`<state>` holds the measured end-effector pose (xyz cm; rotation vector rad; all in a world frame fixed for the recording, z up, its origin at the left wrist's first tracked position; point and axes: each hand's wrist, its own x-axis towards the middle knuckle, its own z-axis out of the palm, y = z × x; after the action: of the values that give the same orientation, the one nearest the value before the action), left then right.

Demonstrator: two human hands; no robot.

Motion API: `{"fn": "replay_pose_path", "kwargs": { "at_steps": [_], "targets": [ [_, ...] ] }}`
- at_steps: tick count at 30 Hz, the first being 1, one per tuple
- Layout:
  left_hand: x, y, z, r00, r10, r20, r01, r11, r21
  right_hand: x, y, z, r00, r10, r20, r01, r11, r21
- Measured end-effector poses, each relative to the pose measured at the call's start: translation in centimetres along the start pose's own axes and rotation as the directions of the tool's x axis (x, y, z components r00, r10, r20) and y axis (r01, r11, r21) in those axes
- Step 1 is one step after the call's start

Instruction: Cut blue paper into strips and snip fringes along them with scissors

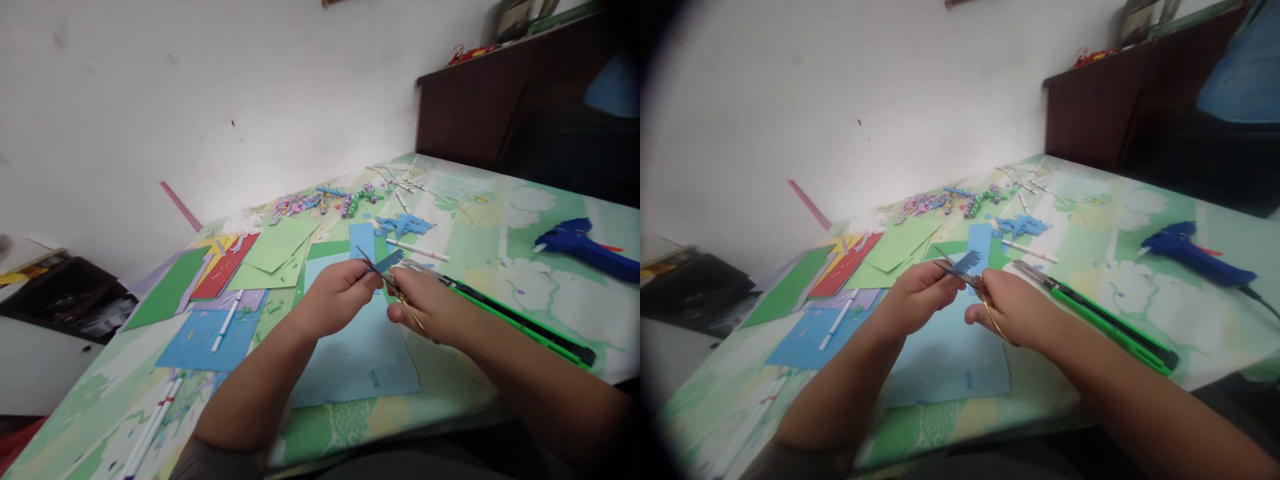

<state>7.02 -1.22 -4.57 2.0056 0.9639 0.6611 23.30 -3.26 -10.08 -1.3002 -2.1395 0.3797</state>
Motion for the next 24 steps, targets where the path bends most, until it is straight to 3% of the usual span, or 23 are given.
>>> {"fn": "replay_pose_path", "kwargs": {
  "at_steps": [6, 11, 17, 24],
  "targets": [
    [0.16, -0.04, -0.43, 0.985, -0.117, 0.129, 0.142, 0.968, -0.206, 0.23, -0.01, -0.02, 0.999, 0.031, 0.015, -0.031, 0.999, -0.042],
    [0.21, 0.36, -0.67, 0.966, -0.180, 0.187, 0.224, 0.941, -0.253, 0.38, 0.25, 0.02, 0.998, 0.050, 0.030, -0.049, 0.997, -0.061],
    [-0.07, 0.39, -0.35, 0.999, -0.044, -0.024, 0.045, 0.997, 0.055, -0.01, 0.22, -0.05, 1.000, 0.020, 0.013, -0.020, 1.000, -0.012],
    [-0.24, 0.34, -0.07, 0.998, 0.036, -0.054, -0.025, 0.982, 0.185, -0.14, -0.02, 0.02, 0.999, 0.017, 0.035, -0.019, 0.999, 0.036]
  ]
}}
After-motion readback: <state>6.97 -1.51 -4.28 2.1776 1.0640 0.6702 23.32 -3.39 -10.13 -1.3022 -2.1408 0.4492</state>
